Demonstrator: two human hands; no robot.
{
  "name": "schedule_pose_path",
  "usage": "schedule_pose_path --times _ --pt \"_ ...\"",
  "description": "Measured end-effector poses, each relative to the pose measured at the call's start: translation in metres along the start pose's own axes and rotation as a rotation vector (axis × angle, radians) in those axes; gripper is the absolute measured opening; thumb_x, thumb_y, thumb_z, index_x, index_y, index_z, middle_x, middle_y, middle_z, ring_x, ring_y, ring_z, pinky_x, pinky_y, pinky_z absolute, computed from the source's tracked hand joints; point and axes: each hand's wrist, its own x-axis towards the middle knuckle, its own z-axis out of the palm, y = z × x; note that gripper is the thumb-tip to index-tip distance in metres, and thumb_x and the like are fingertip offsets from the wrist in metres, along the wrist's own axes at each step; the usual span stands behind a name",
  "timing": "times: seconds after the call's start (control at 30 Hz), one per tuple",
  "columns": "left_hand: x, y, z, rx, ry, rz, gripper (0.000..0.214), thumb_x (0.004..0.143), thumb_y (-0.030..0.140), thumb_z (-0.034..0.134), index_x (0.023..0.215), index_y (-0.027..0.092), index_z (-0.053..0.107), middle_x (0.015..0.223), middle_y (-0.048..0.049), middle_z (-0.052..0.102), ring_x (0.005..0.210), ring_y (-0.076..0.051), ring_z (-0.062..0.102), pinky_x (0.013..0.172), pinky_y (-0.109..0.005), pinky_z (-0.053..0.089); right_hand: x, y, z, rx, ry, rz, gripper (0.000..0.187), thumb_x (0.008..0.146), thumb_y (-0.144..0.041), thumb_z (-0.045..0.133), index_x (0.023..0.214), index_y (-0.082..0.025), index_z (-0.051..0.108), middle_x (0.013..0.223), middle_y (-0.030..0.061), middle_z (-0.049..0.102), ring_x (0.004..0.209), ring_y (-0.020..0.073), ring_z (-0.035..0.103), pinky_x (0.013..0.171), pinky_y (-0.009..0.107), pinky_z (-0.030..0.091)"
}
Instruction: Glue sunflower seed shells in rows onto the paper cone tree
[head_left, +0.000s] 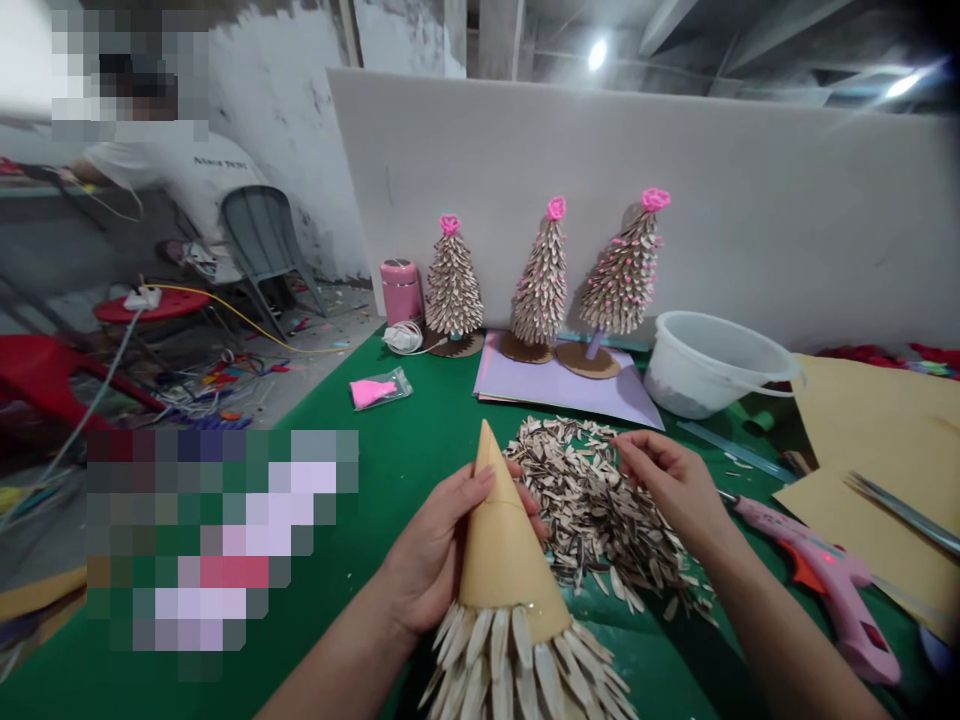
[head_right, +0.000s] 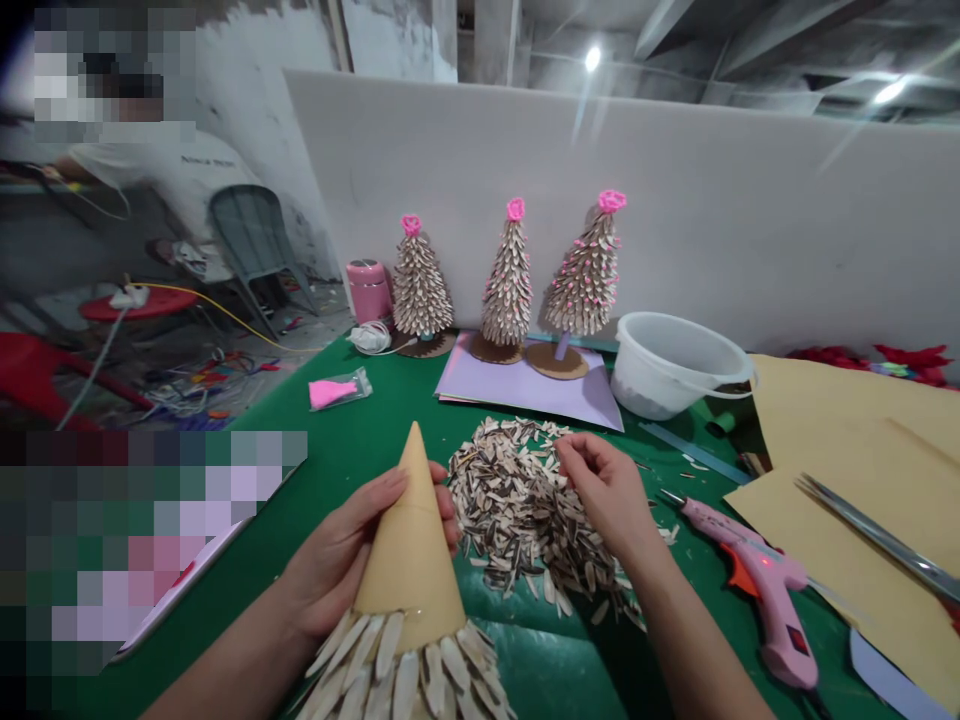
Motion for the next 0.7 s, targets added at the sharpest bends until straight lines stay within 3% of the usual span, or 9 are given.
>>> schedule_pose_path --times 0.17,0.3,0.7 --pt "-0.001 -0.001 0.001 0.001 0.017 -0.010 0.020 0.077 0.026 0.053 0.093 0.014 0.054 0.076 -0.0077 0.063 0.070 -0.022 0.062 0.070 -0.036 0.048 -0.026 -0.014 0.008 0.377 -0.053 0.182 0.027 0.066 -0.043 0.068 0.078 -0.020 0.059 0.067 0.0005 0.063 0.054 0.0107 0.055 0.051 0.022 0.041" --pt "-0.002 -0.001 0.003 0.015 0.028 -0.014 0.020 0.078 0.026 0.052 0.093 0.014 0.053 0.076 -0.0076 0.063 0.069 -0.021 0.062 0.069 -0.036 0.048 -0.036 -0.016 0.014 0.536 -0.090 0.247 0.026 0.062 -0.039 0.073 0.078 -0.021 0.064 0.077 0.0014 0.066 0.061 0.0093 0.058 0.056 0.020 0.044" --pt "0.014 -0.004 0.014 0.034 0.049 -0.043 0.018 0.076 0.024 0.055 0.091 0.013 0.054 0.074 -0.0071 0.063 0.067 -0.020 0.063 0.067 -0.035 0.048 -0.039 -0.009 0.018 0.610 -0.079 0.237 0.021 0.063 -0.030 0.072 0.081 -0.020 0.066 0.063 -0.0036 0.055 0.055 0.0074 0.045 0.049 0.018 0.035"
